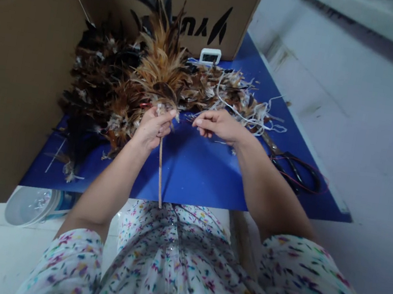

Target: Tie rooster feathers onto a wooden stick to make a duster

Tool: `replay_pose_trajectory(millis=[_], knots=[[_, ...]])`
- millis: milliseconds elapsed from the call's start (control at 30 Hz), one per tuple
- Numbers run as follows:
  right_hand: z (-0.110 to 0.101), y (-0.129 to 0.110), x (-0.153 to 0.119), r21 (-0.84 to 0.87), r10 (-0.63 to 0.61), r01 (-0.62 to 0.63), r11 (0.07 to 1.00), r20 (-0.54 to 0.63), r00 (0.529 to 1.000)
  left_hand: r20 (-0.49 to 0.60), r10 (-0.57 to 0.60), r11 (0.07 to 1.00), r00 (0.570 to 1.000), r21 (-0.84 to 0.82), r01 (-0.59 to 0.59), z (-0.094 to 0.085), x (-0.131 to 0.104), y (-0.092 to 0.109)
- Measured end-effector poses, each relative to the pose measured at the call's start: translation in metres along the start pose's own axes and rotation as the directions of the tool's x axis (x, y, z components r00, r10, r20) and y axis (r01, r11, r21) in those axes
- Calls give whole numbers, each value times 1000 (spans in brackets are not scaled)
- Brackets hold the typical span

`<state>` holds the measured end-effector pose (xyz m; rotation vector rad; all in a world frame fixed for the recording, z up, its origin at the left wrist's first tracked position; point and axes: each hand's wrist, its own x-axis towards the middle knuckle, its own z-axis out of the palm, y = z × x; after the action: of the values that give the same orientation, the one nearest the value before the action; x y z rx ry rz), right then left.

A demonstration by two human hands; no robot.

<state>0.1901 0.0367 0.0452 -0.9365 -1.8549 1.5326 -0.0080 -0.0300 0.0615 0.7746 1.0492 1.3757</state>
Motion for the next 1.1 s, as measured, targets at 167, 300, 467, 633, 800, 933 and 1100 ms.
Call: replay_pose_trajectory(millis=[167,300,467,633,800,933,1100], knots=[[-20,5,1,-74,26,-46,996,-249,968,-9,-1,1000,1000,-18,1,-3,1,4],[-33,12,3,-353,-27,-196,915,-537,843,-1,16,998,1000,-56,-16,-4,2,3],[-47,19,5,-531,-135,-315,787,-647,751,-29,32,997,999,-68,-34,-8,5,3],[-44,19,4,-604,-259,-270,750,-644,720,-50,85,993,995,-74,-89,-10,7,5],[-10,3,5,-562,-414,100,821,-466,782,-57,107,991,993,-73,-111,-8,4,7],[32,-11,21,-160,-329,304,939,-164,930,-39,129,986,991,-102,-133,-6,0,10],[65,-15,38,78,-281,276,958,60,958,-56,159,984,986,-76,-163,-6,0,14]])
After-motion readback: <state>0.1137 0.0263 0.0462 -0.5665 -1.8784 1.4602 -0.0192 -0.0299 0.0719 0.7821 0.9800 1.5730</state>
